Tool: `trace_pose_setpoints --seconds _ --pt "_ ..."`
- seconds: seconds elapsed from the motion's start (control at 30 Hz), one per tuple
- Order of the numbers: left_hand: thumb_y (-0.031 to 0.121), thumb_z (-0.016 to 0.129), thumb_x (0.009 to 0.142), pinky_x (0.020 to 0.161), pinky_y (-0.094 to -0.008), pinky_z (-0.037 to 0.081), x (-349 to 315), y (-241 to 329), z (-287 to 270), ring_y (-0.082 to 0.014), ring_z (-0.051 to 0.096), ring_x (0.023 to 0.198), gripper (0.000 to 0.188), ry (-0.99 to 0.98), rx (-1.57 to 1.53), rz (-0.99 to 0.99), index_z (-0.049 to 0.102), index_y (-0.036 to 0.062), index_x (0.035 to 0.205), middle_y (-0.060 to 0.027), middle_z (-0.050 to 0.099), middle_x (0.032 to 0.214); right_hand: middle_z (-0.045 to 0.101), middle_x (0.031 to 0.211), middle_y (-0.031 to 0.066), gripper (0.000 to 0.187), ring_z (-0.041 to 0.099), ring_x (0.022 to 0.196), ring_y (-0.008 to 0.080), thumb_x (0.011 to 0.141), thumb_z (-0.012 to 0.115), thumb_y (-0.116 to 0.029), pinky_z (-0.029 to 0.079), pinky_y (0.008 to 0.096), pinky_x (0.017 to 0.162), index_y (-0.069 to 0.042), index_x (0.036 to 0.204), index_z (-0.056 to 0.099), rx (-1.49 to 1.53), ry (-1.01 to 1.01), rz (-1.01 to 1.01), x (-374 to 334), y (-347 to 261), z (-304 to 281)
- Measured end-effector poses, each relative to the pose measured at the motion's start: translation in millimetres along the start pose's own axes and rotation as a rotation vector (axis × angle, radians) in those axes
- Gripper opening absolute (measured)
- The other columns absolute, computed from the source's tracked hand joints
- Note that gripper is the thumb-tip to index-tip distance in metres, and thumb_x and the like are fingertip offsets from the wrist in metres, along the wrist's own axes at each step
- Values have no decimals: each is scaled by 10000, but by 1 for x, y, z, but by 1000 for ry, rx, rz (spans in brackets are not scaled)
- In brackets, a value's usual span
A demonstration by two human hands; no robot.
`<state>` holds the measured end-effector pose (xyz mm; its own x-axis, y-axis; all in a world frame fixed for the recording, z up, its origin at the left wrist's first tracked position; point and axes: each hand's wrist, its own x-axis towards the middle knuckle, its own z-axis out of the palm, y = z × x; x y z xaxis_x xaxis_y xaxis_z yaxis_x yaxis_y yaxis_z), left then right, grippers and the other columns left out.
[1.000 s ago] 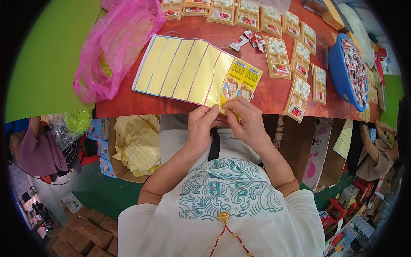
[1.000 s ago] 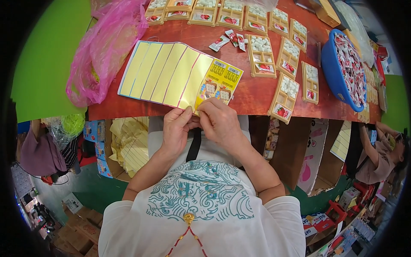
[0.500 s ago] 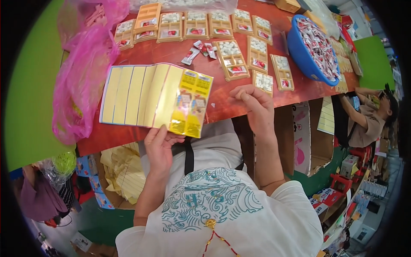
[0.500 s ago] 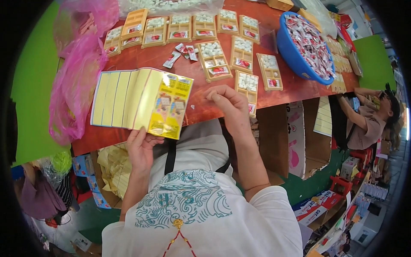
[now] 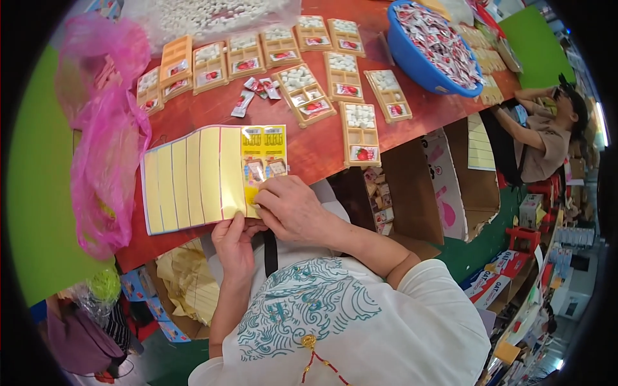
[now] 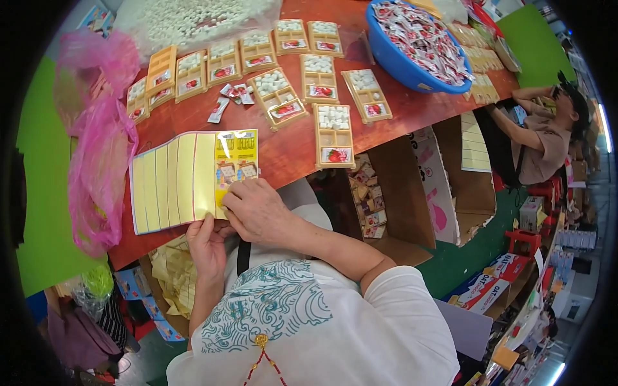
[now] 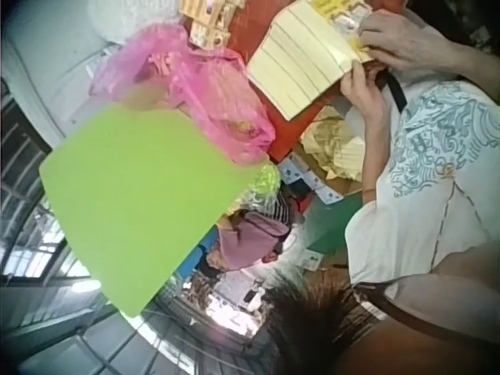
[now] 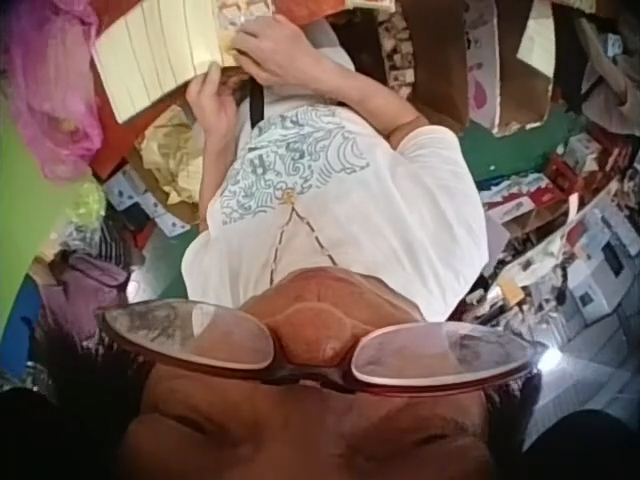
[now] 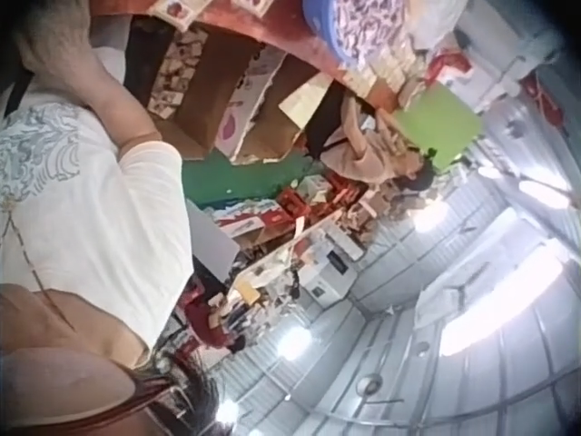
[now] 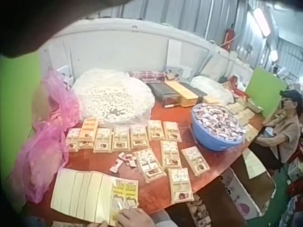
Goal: Placing small items into plastic trays and sealing them with adhesive yellow paper strips.
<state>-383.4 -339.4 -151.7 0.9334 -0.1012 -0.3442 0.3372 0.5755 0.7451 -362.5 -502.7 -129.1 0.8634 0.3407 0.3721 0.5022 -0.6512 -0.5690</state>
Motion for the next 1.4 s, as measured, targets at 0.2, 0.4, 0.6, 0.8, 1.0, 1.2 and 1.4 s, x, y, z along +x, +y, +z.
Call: trace_pose_setpoints --seconds 0.2,0.4,0.6,0.8,1.0,1.2,1.4 --pt "92 468 961 684 -347 569 3 -3 4 -248 679 768 224 -15 28 -2 571 -67 1081 -169 668 942 558 845 96 109 585 802 258 785 623 -79 450 363 726 -38 872 572 55 52 33 -5 11 0" --pt "106 483 950 613 -366 578 4 6 -17 -229 678 736 238 81 3 113 530 -35 1135 -154 655 991 632 912 43 172 607 820 128 844 581 -76 469 267 741 20 983 613 1321 290 588 2 58 -44" --pt "99 493 948 807 -314 554 2 9 -38 -177 650 910 135 188 -49 194 543 15 1040 -117 639 1034 643 996 117 215 631 898 191 868 540 -84 509 313 802 47 1030 591 1517 598 466 -21 75 -112" --pt "124 495 956 750 -299 547 3 22 -57 -169 656 860 140 169 -17 192 538 20 1041 -99 646 1000 626 1135 189 255 624 1040 285 854 545 -84 529 475 882 55 1065 576 1488 686 330 -36 75 -142" --pt "91 543 887 926 -365 430 -19 67 -18 -231 541 1069 470 487 1137 642 412 -18 1325 -171 513 1227 643 986 117 193 624 924 196 802 547 -15 477 314 841 60 961 627 1301 484 498 -39 39 -121" --pt "46 554 812 1090 -501 213 -18 40 69 -364 377 1311 581 -346 1484 965 362 -37 1355 -256 355 1424 625 937 21 174 574 864 71 864 589 -82 452 222 745 7 1009 625 1401 121 522 -24 9 -80" --pt "18 504 830 1065 -518 255 20 8 73 -356 569 1105 441 -453 1330 1052 480 -27 1268 -179 588 1199 623 944 27 177 571 878 73 880 578 -88 455 235 773 4 1025 618 1482 167 489 -32 8 -83"
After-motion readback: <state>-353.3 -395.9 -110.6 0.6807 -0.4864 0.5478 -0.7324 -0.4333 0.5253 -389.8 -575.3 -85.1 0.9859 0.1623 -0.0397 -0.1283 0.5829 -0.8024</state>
